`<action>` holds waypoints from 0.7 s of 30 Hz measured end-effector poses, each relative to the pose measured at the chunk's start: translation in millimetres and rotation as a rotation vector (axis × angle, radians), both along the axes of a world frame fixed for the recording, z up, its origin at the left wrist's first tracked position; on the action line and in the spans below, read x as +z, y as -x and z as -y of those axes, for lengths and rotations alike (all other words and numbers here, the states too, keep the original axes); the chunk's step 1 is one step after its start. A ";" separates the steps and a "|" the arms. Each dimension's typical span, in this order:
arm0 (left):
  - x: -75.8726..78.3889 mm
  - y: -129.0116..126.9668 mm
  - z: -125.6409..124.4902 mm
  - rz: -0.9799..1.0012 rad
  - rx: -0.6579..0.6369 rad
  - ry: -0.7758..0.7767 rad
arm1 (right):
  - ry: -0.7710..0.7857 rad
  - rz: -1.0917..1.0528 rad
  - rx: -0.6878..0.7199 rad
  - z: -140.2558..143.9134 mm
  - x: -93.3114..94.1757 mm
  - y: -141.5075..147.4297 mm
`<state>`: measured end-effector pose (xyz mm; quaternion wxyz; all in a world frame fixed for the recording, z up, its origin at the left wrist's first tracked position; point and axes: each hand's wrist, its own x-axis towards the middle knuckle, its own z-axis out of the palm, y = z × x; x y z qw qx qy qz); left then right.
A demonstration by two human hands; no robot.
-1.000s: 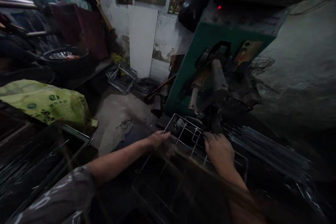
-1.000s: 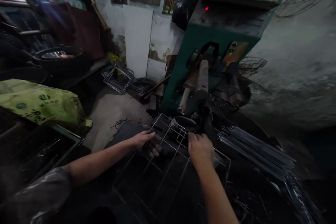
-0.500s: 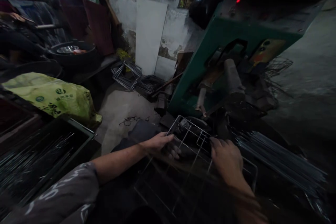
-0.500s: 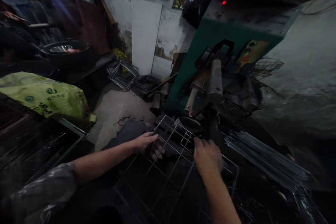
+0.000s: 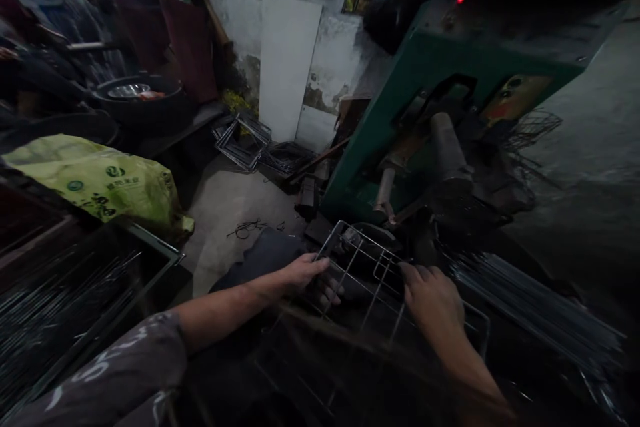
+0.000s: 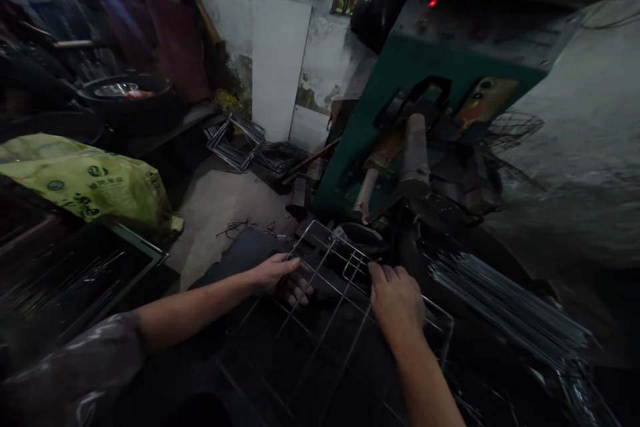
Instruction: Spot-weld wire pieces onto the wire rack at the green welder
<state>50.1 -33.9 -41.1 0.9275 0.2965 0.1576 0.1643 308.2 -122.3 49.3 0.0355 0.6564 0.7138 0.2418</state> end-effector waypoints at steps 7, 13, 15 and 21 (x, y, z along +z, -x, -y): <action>2.7 1.5 0.8 0.001 0.021 0.007 | 0.042 0.025 0.065 -0.7 0.3 -9.2; 2.2 1.1 2.5 -0.005 0.034 0.012 | 0.030 0.013 0.116 1.4 -1.1 -9.5; 2.9 1.3 2.4 -0.006 0.037 0.011 | 0.018 0.015 0.124 0.9 0.2 -8.4; 2.0 1.9 3.2 -0.018 0.040 0.011 | -0.076 -0.023 0.143 -1.1 2.2 -1.6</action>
